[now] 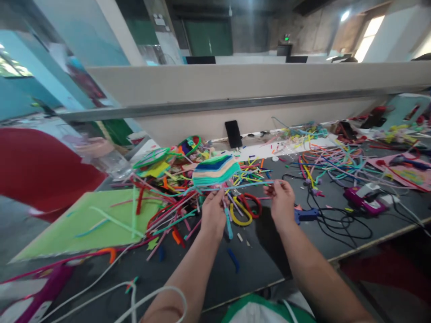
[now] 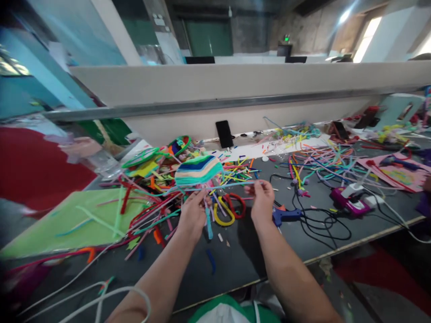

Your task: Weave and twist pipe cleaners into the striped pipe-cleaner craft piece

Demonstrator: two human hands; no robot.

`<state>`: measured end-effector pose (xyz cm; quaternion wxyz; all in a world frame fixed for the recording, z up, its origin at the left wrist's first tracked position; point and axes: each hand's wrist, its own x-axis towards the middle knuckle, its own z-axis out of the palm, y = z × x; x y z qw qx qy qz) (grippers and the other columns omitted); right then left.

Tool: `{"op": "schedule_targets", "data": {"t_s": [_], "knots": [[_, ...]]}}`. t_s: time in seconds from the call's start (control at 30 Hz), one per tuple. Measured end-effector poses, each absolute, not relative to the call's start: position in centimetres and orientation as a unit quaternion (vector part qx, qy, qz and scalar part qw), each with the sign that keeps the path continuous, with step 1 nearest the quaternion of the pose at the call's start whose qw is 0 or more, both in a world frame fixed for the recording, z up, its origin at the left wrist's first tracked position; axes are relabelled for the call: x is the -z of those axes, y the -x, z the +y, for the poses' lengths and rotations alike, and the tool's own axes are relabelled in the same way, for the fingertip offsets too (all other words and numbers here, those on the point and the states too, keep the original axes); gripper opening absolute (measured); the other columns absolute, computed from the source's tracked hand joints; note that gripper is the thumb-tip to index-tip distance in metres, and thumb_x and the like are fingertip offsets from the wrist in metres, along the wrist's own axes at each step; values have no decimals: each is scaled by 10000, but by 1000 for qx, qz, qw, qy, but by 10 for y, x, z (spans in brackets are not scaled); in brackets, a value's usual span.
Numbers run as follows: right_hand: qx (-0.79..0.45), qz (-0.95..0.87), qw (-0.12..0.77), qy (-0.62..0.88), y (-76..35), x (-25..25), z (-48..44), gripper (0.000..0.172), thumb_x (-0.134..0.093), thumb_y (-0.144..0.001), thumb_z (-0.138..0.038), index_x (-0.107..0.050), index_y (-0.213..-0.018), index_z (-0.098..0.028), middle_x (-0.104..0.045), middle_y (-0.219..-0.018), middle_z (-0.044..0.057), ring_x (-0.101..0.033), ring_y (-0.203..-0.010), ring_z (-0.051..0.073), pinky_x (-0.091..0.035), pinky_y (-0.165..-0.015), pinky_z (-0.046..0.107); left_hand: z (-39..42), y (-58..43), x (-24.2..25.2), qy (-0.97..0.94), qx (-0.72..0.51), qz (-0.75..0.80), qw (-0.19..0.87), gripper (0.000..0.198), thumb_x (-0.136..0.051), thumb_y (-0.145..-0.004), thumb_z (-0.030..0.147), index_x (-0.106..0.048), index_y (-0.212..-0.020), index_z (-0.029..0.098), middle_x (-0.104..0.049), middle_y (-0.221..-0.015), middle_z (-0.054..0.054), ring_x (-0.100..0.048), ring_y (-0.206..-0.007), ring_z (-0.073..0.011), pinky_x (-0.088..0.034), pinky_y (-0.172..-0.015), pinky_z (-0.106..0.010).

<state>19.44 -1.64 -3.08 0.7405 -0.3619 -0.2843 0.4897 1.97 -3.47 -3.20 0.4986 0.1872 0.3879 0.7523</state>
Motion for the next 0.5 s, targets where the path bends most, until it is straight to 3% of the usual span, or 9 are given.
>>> {"op": "schedule_targets", "data": {"t_s": [0.17,0.3,0.5], "knots": [[-515,-195,741,384,-211,37,3,171,-581,-770,-248,-445,-864,-203,-719,-753,15,-636,-492,112,-487,-450,194,-32,-20,38,-231,-762,395,457,228,-779,-602,219,-570,-646,140,-517,-525,51,-444,-436,-51,-323,-465,-201],[-507,-157,740,414,-220,43,15,96,-486,-808,-186,-414,-865,-214,-681,-677,-27,-630,-459,115,-509,-459,219,-31,-19,43,-247,-759,401,450,211,-765,-615,236,-585,-680,147,-509,-540,53,-430,-440,-50,-310,-469,-205],[-481,-280,696,453,-207,47,8,158,-534,-803,-306,-411,-869,-233,-608,-644,-75,-527,-375,89,-449,-420,218,-32,-18,47,-286,-743,425,431,218,-746,-655,279,-570,-670,150,-467,-533,57,-407,-462,-50,-294,-483,-199]]}}
